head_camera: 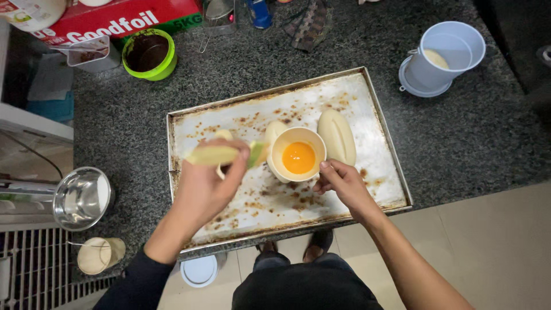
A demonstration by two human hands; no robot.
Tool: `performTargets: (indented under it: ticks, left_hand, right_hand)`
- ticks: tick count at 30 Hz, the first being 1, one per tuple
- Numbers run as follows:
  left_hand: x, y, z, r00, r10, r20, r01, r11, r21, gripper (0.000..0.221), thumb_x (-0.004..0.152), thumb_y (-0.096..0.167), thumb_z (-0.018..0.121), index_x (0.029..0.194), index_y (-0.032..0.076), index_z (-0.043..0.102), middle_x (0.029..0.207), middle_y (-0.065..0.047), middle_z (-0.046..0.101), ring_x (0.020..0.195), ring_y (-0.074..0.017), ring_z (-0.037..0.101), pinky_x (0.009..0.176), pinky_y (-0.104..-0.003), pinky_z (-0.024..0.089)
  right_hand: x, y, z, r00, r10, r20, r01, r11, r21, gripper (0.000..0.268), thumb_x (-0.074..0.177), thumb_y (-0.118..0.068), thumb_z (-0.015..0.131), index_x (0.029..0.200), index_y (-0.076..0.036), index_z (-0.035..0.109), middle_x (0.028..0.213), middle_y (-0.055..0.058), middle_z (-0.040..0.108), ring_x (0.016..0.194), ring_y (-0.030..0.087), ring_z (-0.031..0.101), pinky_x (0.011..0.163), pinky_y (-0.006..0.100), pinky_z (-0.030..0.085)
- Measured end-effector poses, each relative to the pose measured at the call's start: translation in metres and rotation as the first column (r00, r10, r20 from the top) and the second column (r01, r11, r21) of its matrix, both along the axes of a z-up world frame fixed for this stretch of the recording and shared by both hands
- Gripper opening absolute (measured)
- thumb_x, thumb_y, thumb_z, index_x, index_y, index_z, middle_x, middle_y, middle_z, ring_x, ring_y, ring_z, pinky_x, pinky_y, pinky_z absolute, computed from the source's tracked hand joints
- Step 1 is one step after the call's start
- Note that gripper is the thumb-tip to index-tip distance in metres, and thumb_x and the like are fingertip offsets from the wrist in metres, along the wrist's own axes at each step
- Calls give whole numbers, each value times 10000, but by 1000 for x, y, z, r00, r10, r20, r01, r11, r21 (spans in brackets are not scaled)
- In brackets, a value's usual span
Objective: The person scores dough loaves using a blade, applies a liquid with a brush, and sprinkles sugar by hand onto the loaves on a tray before returning it to a rack.
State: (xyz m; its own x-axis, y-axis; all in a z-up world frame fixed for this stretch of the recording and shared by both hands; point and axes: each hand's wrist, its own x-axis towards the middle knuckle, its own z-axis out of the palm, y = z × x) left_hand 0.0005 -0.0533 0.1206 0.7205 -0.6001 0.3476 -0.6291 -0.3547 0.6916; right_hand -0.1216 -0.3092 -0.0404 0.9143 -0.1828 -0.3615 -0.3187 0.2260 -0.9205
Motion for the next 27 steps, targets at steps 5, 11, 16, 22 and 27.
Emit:
performTargets:
  ticks: [5,11,16,22,27]
  left_hand:
    - [-9,-47,28,997,40,-71,-37,999,39,153,973,188,654,970,52,724,817,-94,715,648,-235,661,625,-350,517]
    - [-11,-71,8,961,-59,269,3,979,203,150,950,164,649,867,39,652,761,-128,675,667,-336,619,711,-445,419]
    - [-15,-77,-14,938,-50,344,-40,967,250,187,944,163,653,815,35,607,733,-138,654,654,-339,613,716,-455,402]
    - [-20,-85,-10,906,-69,417,-62,954,293,178,923,169,677,810,49,611,709,-119,633,666,-313,612,725,-461,396]
    - [-26,-89,11,795,-193,575,-10,944,330,239,716,213,736,857,52,629,726,-81,613,742,-277,618,765,-458,407]
  right_hand:
    - [-3,-4,10,998,53,34,-53,999,0,388,1040,-368,521,906,-23,638,761,68,690,758,167,724,707,317,583]
    - [-6,-10,18,991,104,81,-104,995,-6,391,1044,-380,513,931,-23,628,773,64,675,769,160,727,698,306,586]
    - [-11,-13,17,989,121,91,-119,993,-19,391,1047,-381,516,951,-23,640,781,62,658,781,156,732,699,295,585]
    - [-17,-22,18,987,123,99,-124,992,7,392,1044,-381,510,948,-24,638,789,62,677,788,157,735,717,304,595]
    - [-18,-27,19,986,96,135,-102,994,40,389,1055,-381,511,963,-23,633,796,73,672,792,159,725,721,315,591]
